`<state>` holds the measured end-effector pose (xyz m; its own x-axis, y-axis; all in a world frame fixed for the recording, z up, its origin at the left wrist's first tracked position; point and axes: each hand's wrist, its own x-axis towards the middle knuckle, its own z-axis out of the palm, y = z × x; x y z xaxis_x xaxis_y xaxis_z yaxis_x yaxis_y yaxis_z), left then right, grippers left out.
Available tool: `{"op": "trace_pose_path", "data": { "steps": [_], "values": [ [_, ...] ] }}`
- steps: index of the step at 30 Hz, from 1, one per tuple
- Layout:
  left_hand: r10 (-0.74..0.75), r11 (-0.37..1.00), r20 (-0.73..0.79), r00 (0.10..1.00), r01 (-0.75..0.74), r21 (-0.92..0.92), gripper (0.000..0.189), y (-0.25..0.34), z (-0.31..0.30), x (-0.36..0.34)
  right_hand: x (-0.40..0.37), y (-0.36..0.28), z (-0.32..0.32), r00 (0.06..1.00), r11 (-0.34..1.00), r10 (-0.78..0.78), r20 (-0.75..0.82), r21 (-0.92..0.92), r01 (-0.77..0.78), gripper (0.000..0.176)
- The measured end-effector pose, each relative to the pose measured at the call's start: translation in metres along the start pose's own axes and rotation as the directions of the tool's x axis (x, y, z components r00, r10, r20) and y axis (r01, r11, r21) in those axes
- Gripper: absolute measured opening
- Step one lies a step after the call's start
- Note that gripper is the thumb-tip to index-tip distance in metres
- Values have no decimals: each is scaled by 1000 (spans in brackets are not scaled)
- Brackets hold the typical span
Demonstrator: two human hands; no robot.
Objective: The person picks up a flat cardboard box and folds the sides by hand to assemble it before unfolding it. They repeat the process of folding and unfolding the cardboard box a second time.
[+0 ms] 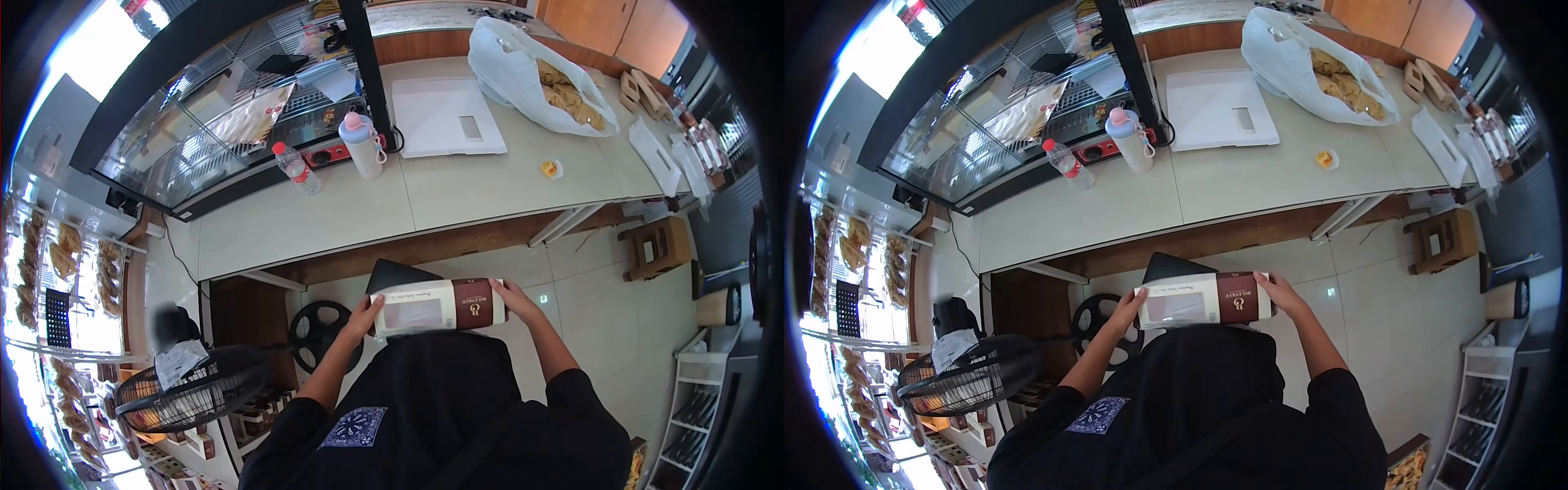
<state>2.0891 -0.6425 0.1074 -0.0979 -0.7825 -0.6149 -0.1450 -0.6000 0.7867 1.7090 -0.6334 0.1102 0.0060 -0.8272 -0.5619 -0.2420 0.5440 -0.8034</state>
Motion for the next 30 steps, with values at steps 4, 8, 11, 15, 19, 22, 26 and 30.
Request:
{"op": "trace_pose_path", "data": {
  "steps": [4,8,11,15,19,22,26,30],
  "values": [
    [202,973,-85,976,-210,-100,60,-7,-3,10,0,-9,10,979,982,-168,-115,73,177,52],
    [319,932,-89,944,-329,-149,51,13,-2,8,6,-27,18,934,927,-300,-196,172,334,51],
    [405,904,-48,913,-407,-132,55,25,-10,11,10,-32,14,908,904,-378,-181,140,404,55],
    [446,883,-31,894,-446,-146,58,30,-16,16,-1,-57,15,875,884,-445,-187,63,463,55],
    [462,860,-62,885,-464,-210,60,38,-18,14,-5,-77,22,849,859,-458,-265,116,499,46],
    [510,846,-41,859,-510,-158,61,58,-19,1,-9,-84,20,799,816,-516,-309,105,568,48],
    [564,822,-9,825,-563,-89,62,80,-24,-12,-21,-94,23,753,786,-553,-356,77,613,53],
    [578,811,12,816,-572,-123,61,87,-30,-11,-26,-88,27,817,818,-499,-289,154,554,51]
  ]
}}
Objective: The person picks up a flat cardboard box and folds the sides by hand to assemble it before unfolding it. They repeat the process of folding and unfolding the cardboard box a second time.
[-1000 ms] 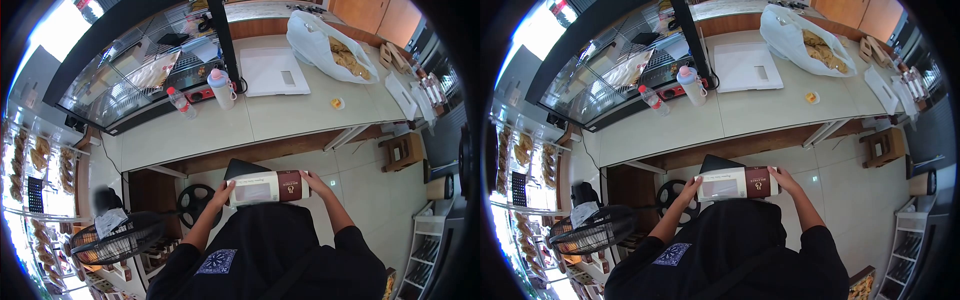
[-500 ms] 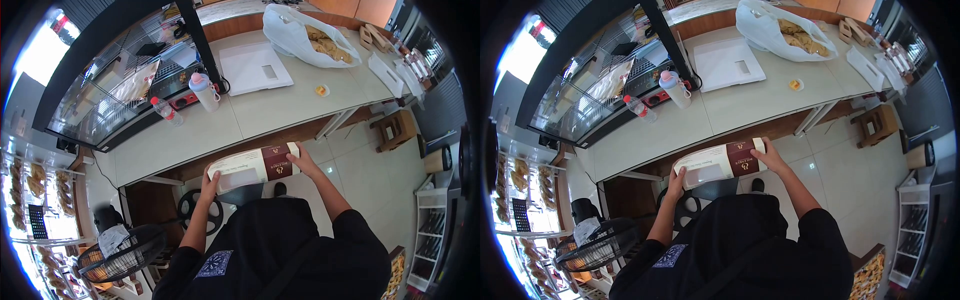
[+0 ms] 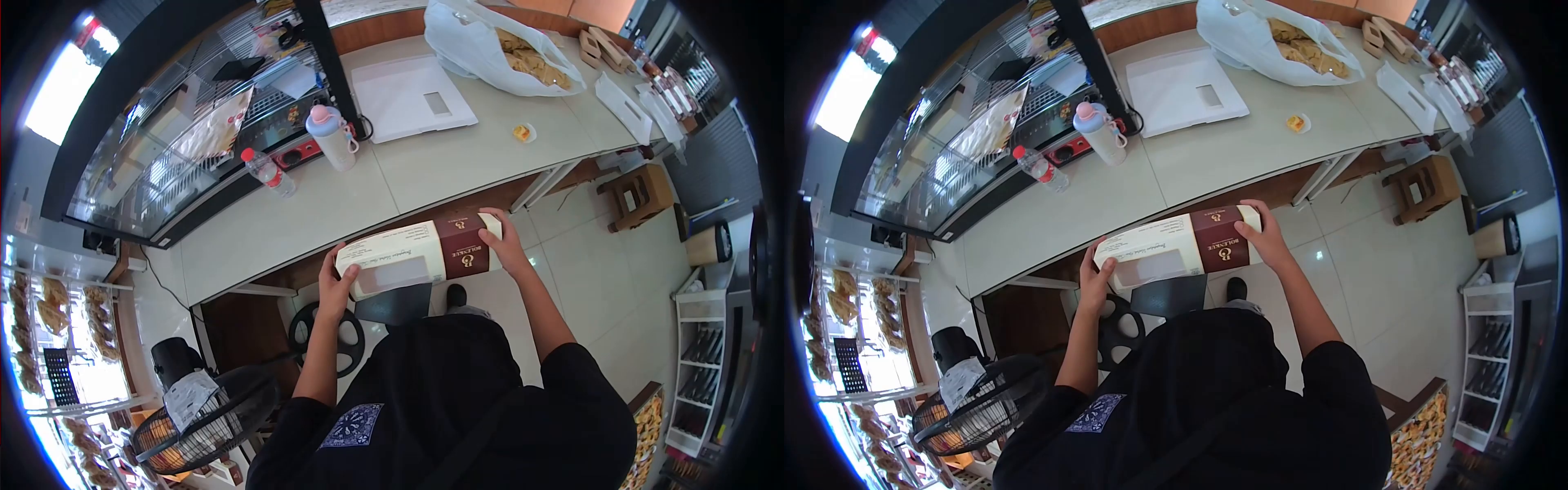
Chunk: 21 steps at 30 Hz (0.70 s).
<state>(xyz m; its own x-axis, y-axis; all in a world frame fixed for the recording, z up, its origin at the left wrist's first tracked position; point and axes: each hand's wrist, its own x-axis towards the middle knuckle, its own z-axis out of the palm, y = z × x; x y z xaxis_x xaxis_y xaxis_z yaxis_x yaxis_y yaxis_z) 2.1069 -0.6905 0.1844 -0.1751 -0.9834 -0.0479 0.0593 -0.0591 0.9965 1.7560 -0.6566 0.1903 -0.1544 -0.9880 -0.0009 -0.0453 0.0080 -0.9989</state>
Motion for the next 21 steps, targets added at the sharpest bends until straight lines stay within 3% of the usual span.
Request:
{"op": "trace_pose_path", "data": {
  "steps": [7,11,21],
  "values": [
    [-17,999,49,999,19,-37,63,2,-19,-1,0,4,9,999,999,-40,17,-10,41,48],
    [139,990,-2,990,-139,-18,62,1,-24,1,1,4,19,999,999,-44,19,31,43,50],
    [120,986,-36,992,-123,-111,53,7,-33,2,9,7,30,997,998,-46,60,50,43,49]
  ]
}}
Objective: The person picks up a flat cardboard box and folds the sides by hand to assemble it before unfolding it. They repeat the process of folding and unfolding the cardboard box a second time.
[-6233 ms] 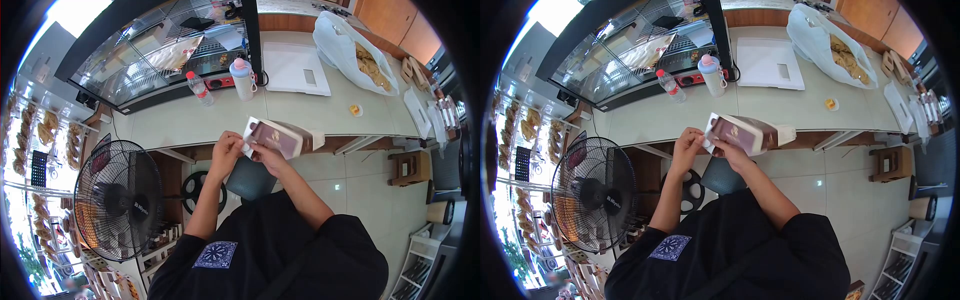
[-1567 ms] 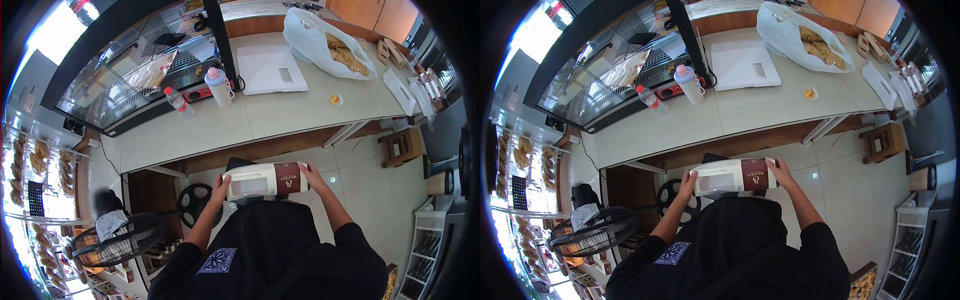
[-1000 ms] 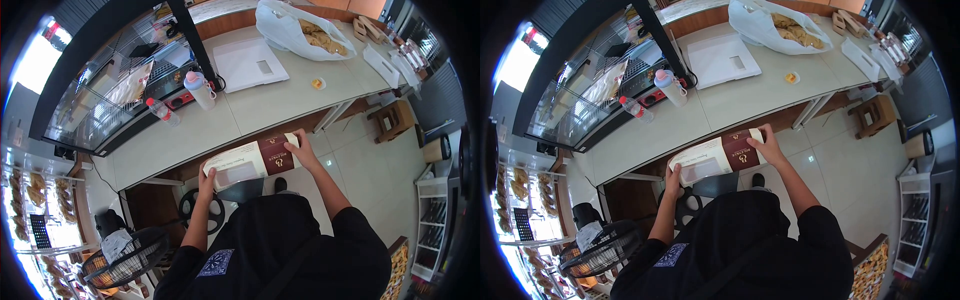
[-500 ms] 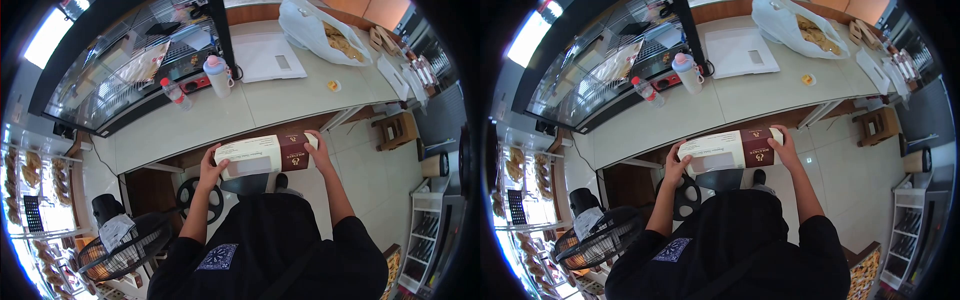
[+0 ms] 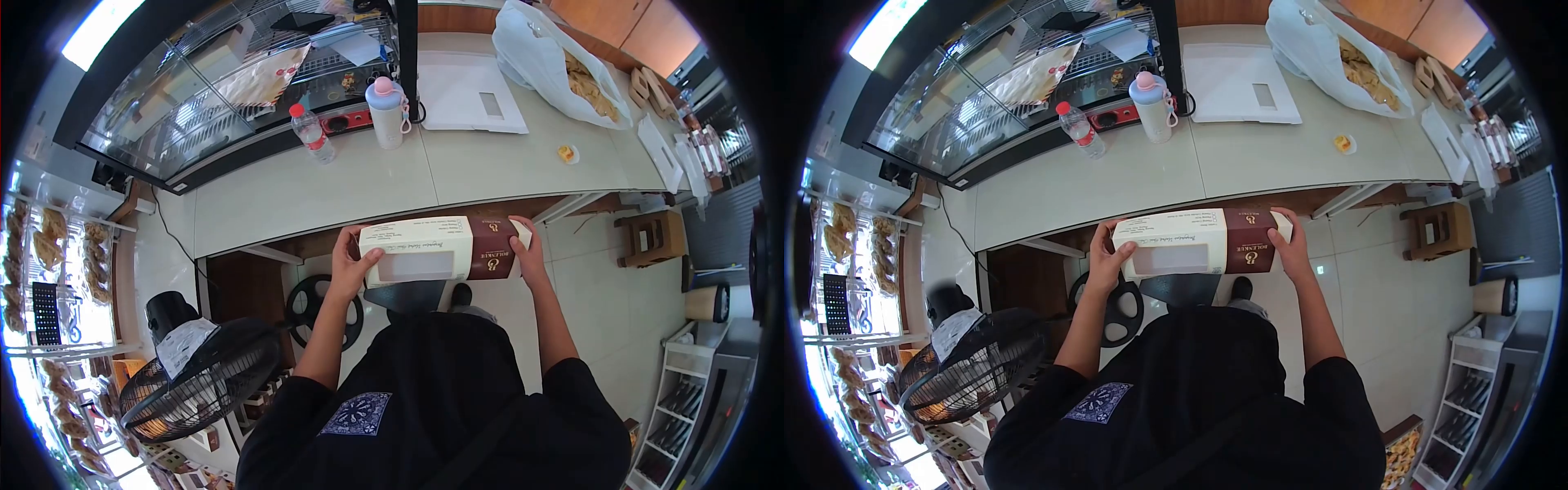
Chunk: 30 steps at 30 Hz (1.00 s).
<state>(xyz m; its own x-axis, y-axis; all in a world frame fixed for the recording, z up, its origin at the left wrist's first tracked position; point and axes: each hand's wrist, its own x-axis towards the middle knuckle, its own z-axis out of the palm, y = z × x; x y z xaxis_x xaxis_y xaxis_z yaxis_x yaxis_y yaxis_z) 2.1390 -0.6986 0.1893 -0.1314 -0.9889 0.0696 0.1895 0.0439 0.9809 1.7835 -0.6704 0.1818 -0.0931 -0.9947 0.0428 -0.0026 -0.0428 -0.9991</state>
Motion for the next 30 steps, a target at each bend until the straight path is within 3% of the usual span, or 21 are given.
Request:
{"op": "trace_pose_path", "data": {
  "steps": [3,5,7,10,14,15,18,19,22,23,26,27,29,30],
  "values": [
    [-49,998,51,997,48,27,55,12,-2,2,4,-8,-1,1000,1000,0,23,-9,0,50],
    [-272,888,315,909,110,447,61,24,-19,10,8,-18,-1,998,999,-18,58,-39,20,52],
    [-465,647,407,786,-12,763,64,52,-10,15,11,-27,1,993,993,-57,102,-99,67,53],
    [-158,722,508,847,-252,645,58,13,12,4,12,-35,15,993,994,38,112,-103,-26,54],
    [-318,791,592,741,-137,597,45,8,27,6,20,-31,5,971,979,95,219,-197,-52,47],
    [-400,824,604,689,-19,567,40,9,30,9,19,-22,2,967,979,108,231,-194,-63,40],
    [-450,809,604,658,14,588,42,-10,36,19,13,-13,-8,940,950,282,189,-191,-247,36],
    [-465,783,593,658,-8,622,50,-16,37,25,13,-4,-17,924,931,342,171,-196,-308,34],
    [-320,766,548,773,-130,630,58,-38,49,60,14,27,-54,954,942,300,3,-155,-296,30],
    [-368,792,578,728,-81,606,58,-35,58,75,15,31,-66,935,934,349,-64,-56,-353,25],
    [-469,801,655,593,-28,599,56,-49,107,113,31,12,-81,980,965,190,-63,-173,-198,23],
    [-481,816,716,505,-40,576,55,-63,125,128,40,10,-92,981,964,182,-62,-188,-190,23],
    [-510,781,694,509,-65,622,53,-41,165,148,63,15,-115,981,959,187,-58,-205,-195,24],
    [-512,793,703,493,-42,607,54,-55,176,160,71,-1,-123,952,943,301,-53,-133,-305,25]
  ]
}}
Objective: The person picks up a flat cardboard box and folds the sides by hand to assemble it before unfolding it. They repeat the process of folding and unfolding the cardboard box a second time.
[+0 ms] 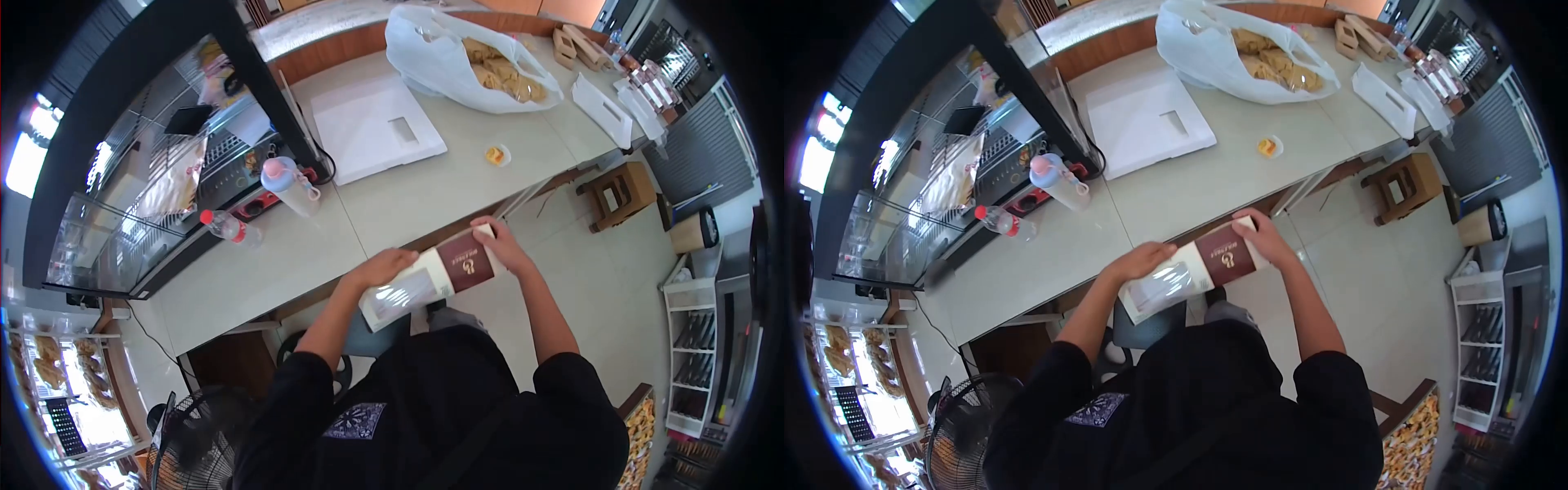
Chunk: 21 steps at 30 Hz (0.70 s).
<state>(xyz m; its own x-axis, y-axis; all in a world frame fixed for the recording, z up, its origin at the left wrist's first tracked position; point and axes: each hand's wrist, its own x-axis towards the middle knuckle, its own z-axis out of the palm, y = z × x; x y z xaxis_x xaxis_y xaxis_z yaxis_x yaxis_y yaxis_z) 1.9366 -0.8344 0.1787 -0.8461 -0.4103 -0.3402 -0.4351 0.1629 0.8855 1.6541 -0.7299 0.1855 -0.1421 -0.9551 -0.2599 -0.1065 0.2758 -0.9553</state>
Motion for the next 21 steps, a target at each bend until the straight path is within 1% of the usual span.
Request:
{"op": "trace_pose_path", "data": {
  "steps": [2,5,8,11,12,13,14,15,18,19,20,21],
  "values": [
    [-60,998,46,997,61,-24,55,1,-3,30,20,10,-22,1000,999,-1,1,-33,1,26],
    [12,998,80,997,-17,67,55,14,-4,57,36,17,-50,999,999,43,-7,-7,-43,26],
    [-33,999,134,990,34,-5,57,12,-6,87,53,24,-68,997,997,74,6,-34,-74,27],
    [-66,998,141,988,66,4,65,14,-11,111,66,27,-86,976,976,217,19,1,-218,34],
    [25,987,-14,1000,-22,157,68,17,-9,113,71,31,-91,955,956,294,-26,31,-293,37],
    [141,943,-152,978,-86,321,71,21,-7,114,76,35,-96,928,930,367,-70,64,-363,40],
    [277,866,-263,924,-121,486,75,30,-8,114,80,38,-100,893,900,435,-113,100,-425,44],
    [386,837,-294,874,-198,510,81,41,-8,112,80,33,-103,886,892,446,-124,142,-429,51],
    [485,743,-362,796,-156,651,80,64,0,103,92,66,-118,832,810,535,-143,368,-457,52],
    [509,723,-398,763,-128,679,83,60,7,101,95,71,-119,848,792,520,-102,430,-434,52],
    [476,797,-555,682,-68,600,85,53,14,98,94,73,-118,864,769,500,-63,490,-410,51],
    [425,862,-695,580,-24,506,87,45,22,96,92,71,-116,879,743,476,-25,547,-387,50]
  ]
}}
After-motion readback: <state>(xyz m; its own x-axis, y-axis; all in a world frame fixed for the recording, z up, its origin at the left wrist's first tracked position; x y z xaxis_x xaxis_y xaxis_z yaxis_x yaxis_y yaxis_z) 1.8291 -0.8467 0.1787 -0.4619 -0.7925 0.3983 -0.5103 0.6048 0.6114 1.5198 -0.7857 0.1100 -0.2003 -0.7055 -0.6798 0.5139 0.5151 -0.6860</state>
